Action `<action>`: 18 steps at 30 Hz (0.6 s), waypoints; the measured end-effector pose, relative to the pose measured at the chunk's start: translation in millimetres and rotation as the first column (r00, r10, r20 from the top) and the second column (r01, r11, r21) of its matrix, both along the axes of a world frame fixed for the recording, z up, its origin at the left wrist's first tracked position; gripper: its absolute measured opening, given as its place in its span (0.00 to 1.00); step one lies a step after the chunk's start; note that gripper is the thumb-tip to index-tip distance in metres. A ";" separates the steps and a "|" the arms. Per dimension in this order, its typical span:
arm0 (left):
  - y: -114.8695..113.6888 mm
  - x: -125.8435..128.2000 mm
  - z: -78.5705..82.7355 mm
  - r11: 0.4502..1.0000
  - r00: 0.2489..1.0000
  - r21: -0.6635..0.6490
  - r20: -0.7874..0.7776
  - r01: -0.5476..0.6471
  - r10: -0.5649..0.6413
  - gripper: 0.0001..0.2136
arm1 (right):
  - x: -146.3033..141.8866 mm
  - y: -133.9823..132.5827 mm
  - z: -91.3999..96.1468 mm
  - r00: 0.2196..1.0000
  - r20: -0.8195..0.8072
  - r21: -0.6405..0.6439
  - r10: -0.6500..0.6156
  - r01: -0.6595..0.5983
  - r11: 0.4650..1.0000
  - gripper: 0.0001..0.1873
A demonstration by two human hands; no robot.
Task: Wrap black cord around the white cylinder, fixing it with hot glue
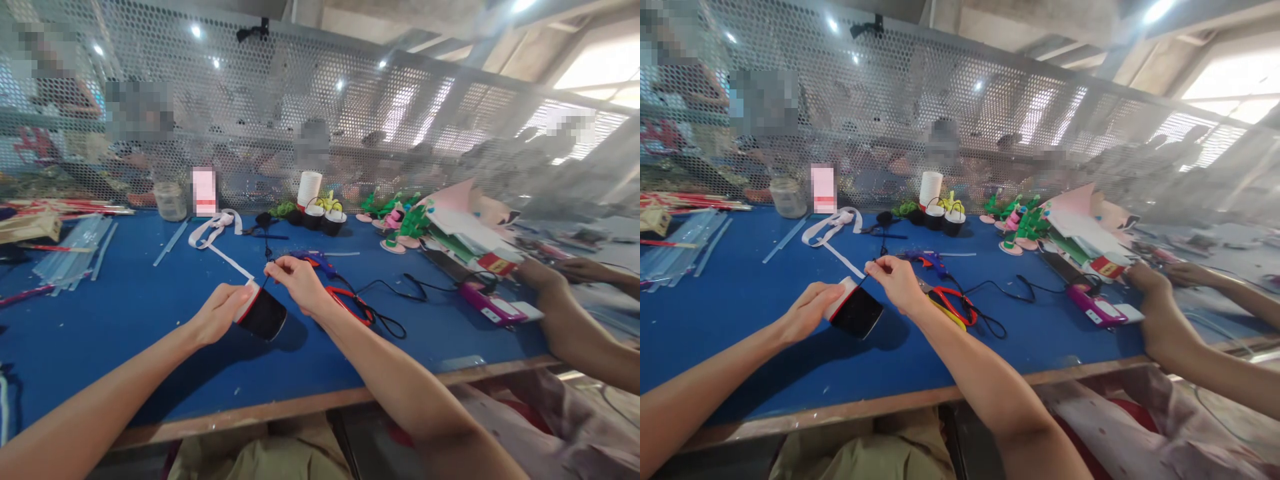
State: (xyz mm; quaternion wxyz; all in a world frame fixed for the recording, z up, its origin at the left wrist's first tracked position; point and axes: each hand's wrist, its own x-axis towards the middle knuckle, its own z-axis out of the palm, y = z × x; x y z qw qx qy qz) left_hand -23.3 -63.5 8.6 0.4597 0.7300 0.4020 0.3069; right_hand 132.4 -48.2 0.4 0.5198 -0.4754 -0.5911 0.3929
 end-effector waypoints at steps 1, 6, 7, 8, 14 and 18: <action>-0.2 -0.2 0.1 1.000 1.000 0.012 -0.002 0.001 -0.001 0.17 | -0.4 -0.4 0.0 1.000 0.011 0.001 0.003 -0.003 1.000 0.11; -2.2 -0.9 1.6 0.999 0.999 0.044 -0.019 0.030 -0.030 0.18 | -1.4 -1.7 -0.8 0.998 0.052 0.006 0.026 -0.027 1.000 0.11; -2.7 -1.0 2.0 0.998 0.999 0.050 -0.019 0.033 -0.033 0.18 | -1.5 -2.0 -1.0 0.998 0.057 -0.002 0.029 -0.029 1.000 0.11; -3.2 -1.1 2.4 0.998 0.999 0.057 -0.018 0.035 -0.034 0.18 | -1.7 -2.2 -1.3 0.998 0.062 -0.010 0.032 -0.032 0.999 0.11; -3.6 -1.6 2.2 0.993 1.000 0.112 -0.006 0.022 -0.021 0.18 | -2.9 -2.8 -2.8 0.996 0.068 -0.026 0.060 -0.058 0.998 0.11; -3.7 -1.2 2.6 0.992 1.000 0.124 0.004 0.030 -0.030 0.18 | -3.2 -2.5 -4.0 0.994 0.079 -0.033 0.073 -0.071 0.997 0.11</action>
